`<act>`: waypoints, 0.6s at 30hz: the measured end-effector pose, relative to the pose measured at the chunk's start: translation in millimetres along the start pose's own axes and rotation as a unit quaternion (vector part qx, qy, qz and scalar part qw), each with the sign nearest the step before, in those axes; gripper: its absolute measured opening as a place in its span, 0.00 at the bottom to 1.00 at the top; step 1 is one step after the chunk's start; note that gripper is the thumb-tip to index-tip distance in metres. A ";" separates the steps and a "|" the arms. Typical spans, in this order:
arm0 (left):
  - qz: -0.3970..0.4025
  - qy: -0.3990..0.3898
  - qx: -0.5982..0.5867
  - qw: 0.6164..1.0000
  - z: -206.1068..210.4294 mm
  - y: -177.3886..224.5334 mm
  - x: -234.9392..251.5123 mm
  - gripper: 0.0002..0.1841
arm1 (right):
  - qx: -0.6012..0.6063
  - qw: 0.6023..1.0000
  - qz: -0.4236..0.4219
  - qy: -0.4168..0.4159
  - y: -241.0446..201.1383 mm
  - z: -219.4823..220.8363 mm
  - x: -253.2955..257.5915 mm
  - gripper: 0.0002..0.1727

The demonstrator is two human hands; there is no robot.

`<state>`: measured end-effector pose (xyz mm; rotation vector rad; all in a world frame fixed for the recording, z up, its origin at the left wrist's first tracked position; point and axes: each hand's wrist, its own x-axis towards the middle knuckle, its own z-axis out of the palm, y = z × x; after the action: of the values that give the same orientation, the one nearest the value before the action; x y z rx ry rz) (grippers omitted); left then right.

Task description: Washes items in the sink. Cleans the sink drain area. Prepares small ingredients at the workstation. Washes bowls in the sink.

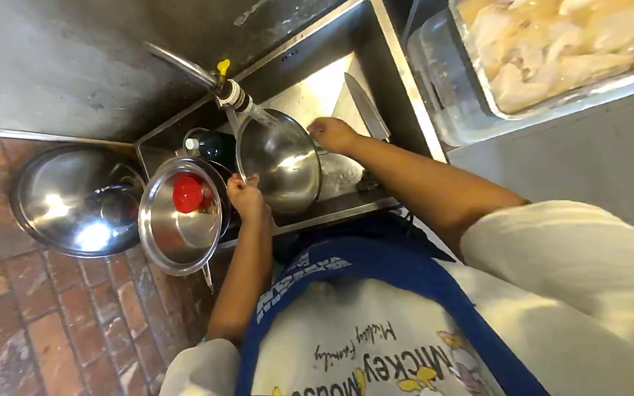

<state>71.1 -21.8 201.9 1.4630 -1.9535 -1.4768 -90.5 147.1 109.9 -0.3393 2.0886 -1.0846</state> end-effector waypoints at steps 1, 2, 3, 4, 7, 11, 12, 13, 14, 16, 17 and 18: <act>-0.029 0.002 -0.022 0.999 0.1 2.8 -1.7 0.12 | 0.006 1.000 -0.026 -0.010 -18.4 1.6 13.4 0.23; -0.058 0.001 -0.043 0.997 0.4 6.3 -3.1 0.12 | 0.011 0.998 -0.053 -0.026 -37.0 3.3 26.4 0.23; -0.085 0.000 -0.061 0.995 1.4 9.2 -3.9 0.13 | 0.014 0.996 -0.076 -0.040 -54.2 5.5 39.9 0.22; -0.111 -0.004 -0.077 0.991 3.1 13.0 -6.0 0.13 | 0.011 0.994 -0.092 -0.052 -68.9 7.9 53.6 0.21; -0.169 -0.017 -0.114 0.979 10.4 21.8 -10.5 0.17 | -0.057 0.990 -0.103 -0.084 -105.9 13.3 82.2 0.21; -0.196 -0.028 -0.129 0.972 25.3 20.1 -5.9 0.21 | -0.123 0.975 -0.097 -0.157 -140.2 11.8 93.1 0.21; -0.200 -0.033 -0.125 0.971 29.4 19.9 -5.7 0.22 | -0.128 0.970 -0.090 -0.187 -146.0 11.5 91.0 0.18; -0.203 -0.037 -0.117 0.971 33.8 20.1 -5.4 0.22 | -0.135 0.961 -0.087 -0.225 -151.1 10.7 87.2 0.14; -0.207 -0.041 -0.104 0.972 38.0 21.8 -6.0 0.24 | -0.154 0.944 -0.095 -0.275 -155.4 8.7 83.3 0.11; -0.203 -0.051 -0.080 0.974 46.5 25.5 -6.6 0.24 | -0.236 0.898 -0.136 -0.344 -160.9 1.9 81.9 0.11; -0.200 -0.054 -0.071 0.976 50.0 26.6 -6.8 0.23 | -0.271 0.888 -0.154 -0.339 -159.0 -1.5 84.0 0.12; -0.200 -0.057 -0.067 0.976 52.1 27.0 -7.0 0.23 | -0.288 0.891 -0.151 -0.316 -155.8 -6.1 84.8 0.13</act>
<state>22.4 11.5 204.3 1.8210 -1.6409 -1.8556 -168.7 11.1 193.0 -1.1737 1.7282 -0.3809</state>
